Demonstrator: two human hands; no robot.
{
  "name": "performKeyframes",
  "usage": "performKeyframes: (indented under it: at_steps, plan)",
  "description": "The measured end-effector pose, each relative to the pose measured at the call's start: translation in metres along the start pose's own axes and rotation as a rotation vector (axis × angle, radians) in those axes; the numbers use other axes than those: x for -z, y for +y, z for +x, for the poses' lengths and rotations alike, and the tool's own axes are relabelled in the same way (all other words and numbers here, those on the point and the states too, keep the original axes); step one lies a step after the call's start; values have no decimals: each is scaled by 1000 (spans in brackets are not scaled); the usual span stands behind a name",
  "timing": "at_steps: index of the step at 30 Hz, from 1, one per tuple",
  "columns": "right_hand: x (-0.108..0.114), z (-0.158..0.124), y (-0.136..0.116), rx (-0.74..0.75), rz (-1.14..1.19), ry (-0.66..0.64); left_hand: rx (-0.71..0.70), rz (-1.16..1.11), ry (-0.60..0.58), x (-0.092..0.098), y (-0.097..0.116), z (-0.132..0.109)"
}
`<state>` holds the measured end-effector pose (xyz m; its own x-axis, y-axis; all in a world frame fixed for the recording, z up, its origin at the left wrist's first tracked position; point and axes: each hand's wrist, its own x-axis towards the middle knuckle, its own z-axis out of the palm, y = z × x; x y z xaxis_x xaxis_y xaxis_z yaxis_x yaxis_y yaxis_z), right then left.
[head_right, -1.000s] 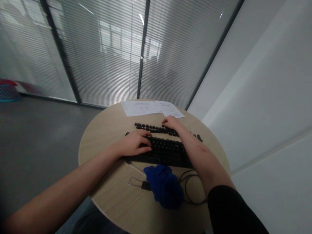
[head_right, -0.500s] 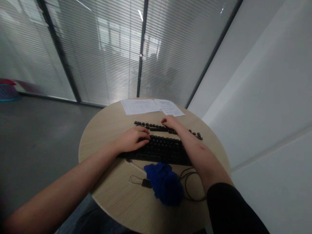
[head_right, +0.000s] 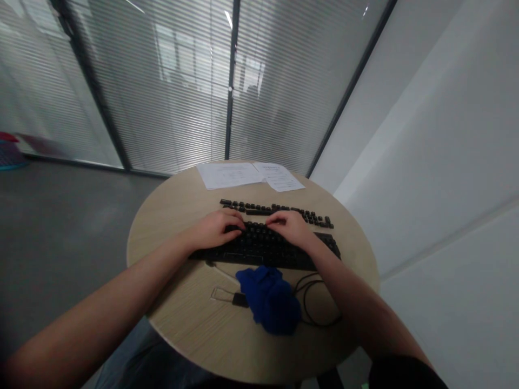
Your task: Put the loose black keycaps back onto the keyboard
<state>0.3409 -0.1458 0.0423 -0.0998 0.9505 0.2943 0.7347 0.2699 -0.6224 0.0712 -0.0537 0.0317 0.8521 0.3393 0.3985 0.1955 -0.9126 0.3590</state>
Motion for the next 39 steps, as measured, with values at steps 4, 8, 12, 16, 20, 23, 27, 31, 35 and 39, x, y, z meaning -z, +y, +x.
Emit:
performKeyframes:
  at_steps: [4,8,12,16,20,23,27,31,35,39]
  plan:
    - [-21,-23,-15,-15,105,-73,13,36,-40,-3,3,1]
    - [-32,-21,-23,-21,127,-78,24,52,-44,-2,6,1]
    - [-36,-22,-25,-37,104,-89,19,56,-47,-1,6,1]
    - [-41,-25,-25,-7,35,-87,12,44,-38,-4,2,0]
    - [-45,-25,-27,37,-41,-70,15,33,-27,-6,-1,0]
    - [-46,-26,-31,51,-84,-62,8,23,-30,-5,0,0]
    - [-47,-27,-33,86,-196,-37,7,22,-35,-3,2,0]
    - [-49,-27,-30,85,-206,4,25,22,-37,-3,3,-1]
    - [-48,-27,-25,113,-250,25,22,13,-32,-2,3,-1]
    - [-45,-27,-23,106,-299,-30,22,14,-34,-3,3,0]
